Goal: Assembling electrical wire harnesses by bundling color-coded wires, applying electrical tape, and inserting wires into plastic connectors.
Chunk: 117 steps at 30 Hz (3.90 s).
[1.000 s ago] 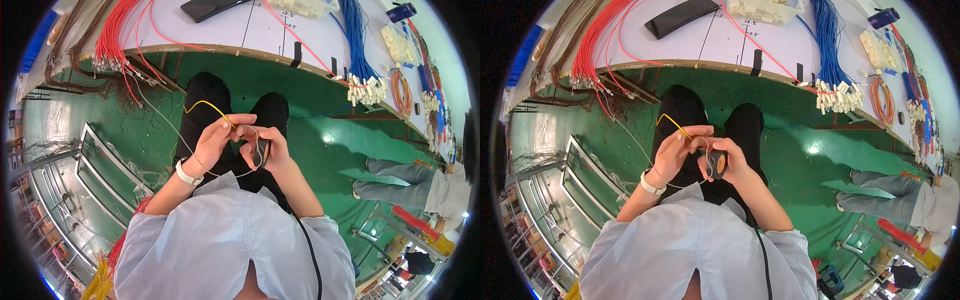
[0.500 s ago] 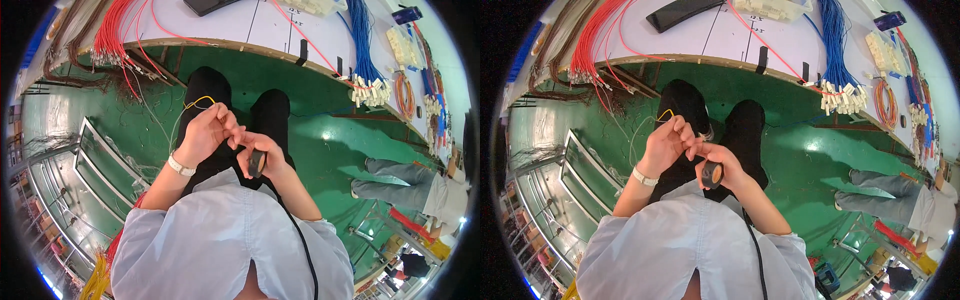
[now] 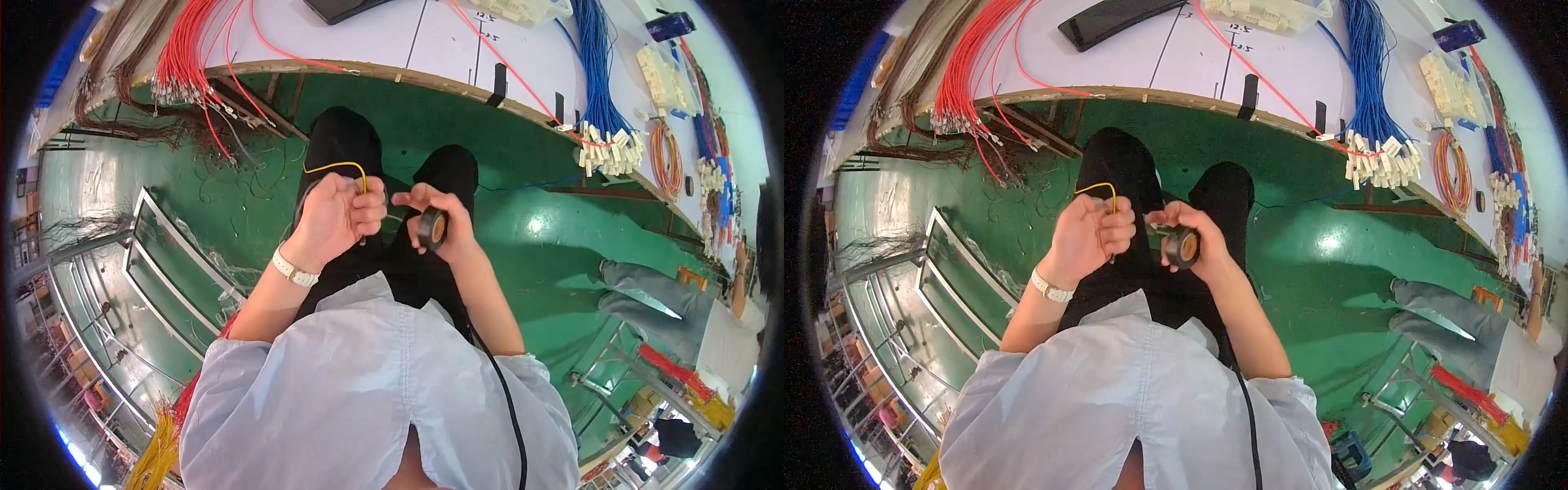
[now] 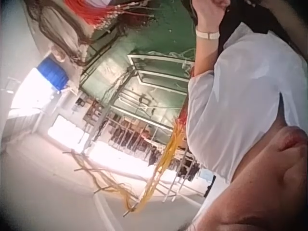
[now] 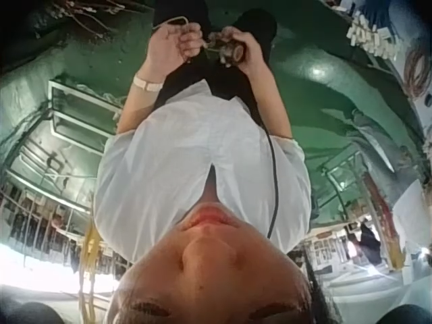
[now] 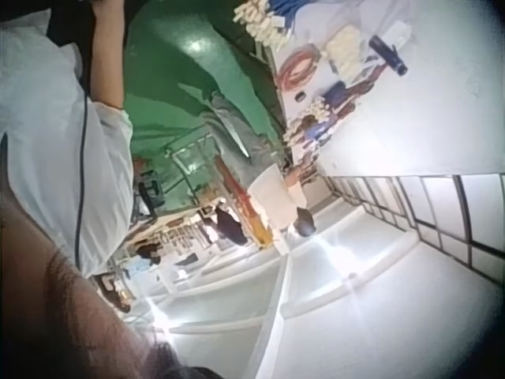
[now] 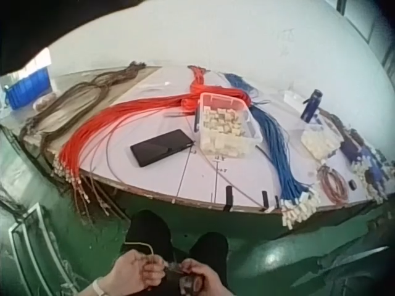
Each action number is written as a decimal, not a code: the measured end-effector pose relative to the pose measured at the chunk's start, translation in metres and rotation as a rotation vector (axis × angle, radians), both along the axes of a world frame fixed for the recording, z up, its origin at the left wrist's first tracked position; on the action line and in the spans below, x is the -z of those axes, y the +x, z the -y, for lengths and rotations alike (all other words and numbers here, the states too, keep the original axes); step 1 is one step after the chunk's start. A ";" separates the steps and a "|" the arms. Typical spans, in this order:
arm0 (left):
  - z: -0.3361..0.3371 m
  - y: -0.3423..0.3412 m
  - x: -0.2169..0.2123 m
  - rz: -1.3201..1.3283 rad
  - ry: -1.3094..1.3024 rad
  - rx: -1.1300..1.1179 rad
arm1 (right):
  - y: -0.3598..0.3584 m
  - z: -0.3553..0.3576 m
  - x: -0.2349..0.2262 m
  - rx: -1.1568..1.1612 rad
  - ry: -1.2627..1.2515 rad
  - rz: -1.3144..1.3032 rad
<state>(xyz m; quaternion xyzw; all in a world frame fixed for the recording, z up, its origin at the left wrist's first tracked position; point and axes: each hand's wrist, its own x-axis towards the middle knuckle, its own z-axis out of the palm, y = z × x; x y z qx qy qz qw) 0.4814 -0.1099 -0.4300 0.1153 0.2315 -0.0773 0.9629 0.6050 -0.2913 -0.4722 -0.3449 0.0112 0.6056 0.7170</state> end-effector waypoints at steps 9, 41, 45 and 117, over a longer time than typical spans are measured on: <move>0.013 -0.036 0.009 -0.104 -0.136 0.320 | 0.008 -0.030 -0.005 -0.136 0.400 -0.568; 0.019 -0.050 -0.030 -0.160 0.034 0.140 | -0.018 -0.037 -0.001 -0.427 0.152 0.289; 0.017 -0.054 -0.042 -0.143 -0.064 0.199 | -0.007 -0.044 -0.018 -0.539 0.249 0.499; -0.003 -0.058 -0.055 0.081 0.053 0.133 | -0.004 -0.078 -0.020 -0.337 0.513 0.335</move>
